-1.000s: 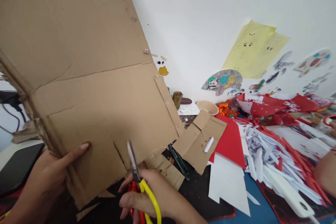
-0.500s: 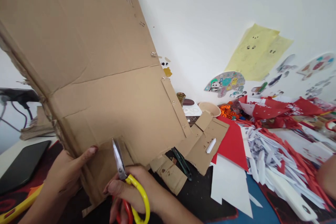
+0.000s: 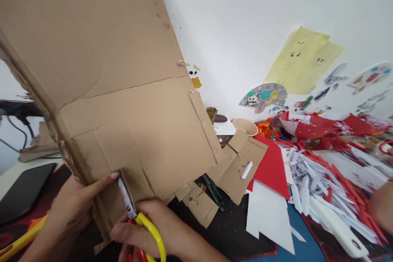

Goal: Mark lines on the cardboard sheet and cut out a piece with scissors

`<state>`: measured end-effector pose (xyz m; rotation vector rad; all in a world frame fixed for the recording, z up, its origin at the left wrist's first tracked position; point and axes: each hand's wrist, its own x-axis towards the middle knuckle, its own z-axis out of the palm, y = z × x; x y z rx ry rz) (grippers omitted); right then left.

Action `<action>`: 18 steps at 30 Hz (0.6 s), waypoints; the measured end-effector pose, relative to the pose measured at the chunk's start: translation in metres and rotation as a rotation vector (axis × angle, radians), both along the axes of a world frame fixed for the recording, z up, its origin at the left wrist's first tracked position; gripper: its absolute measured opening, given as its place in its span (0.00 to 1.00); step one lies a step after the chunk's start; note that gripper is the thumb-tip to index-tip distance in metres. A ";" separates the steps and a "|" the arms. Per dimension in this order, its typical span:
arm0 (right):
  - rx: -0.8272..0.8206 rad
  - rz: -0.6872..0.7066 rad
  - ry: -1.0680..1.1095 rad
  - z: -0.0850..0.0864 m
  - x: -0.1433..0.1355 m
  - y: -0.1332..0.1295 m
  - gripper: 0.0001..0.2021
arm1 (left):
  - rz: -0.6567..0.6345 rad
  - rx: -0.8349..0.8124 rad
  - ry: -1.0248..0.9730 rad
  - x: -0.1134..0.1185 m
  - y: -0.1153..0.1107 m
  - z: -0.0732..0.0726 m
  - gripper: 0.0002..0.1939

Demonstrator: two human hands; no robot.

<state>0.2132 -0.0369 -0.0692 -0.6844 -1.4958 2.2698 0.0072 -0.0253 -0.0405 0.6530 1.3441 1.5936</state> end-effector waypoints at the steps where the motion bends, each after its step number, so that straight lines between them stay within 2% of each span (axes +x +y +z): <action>1: -0.001 0.001 -0.002 -0.001 -0.001 0.000 0.36 | -0.003 0.003 -0.003 0.000 0.000 0.000 0.36; 7: -0.008 0.036 0.013 -0.006 0.000 0.002 0.44 | 0.033 0.000 0.040 -0.004 0.001 0.006 0.37; 12: 0.016 0.060 0.046 -0.019 0.007 -0.001 0.51 | 0.048 -0.056 0.019 -0.009 0.002 0.007 0.42; 15: -0.009 0.032 0.031 -0.021 0.007 -0.003 0.49 | 0.059 -0.041 0.008 -0.007 0.004 0.004 0.42; 18: -0.021 -0.038 0.000 -0.015 0.008 -0.004 0.47 | 0.100 -0.035 -0.018 -0.003 0.007 0.006 0.41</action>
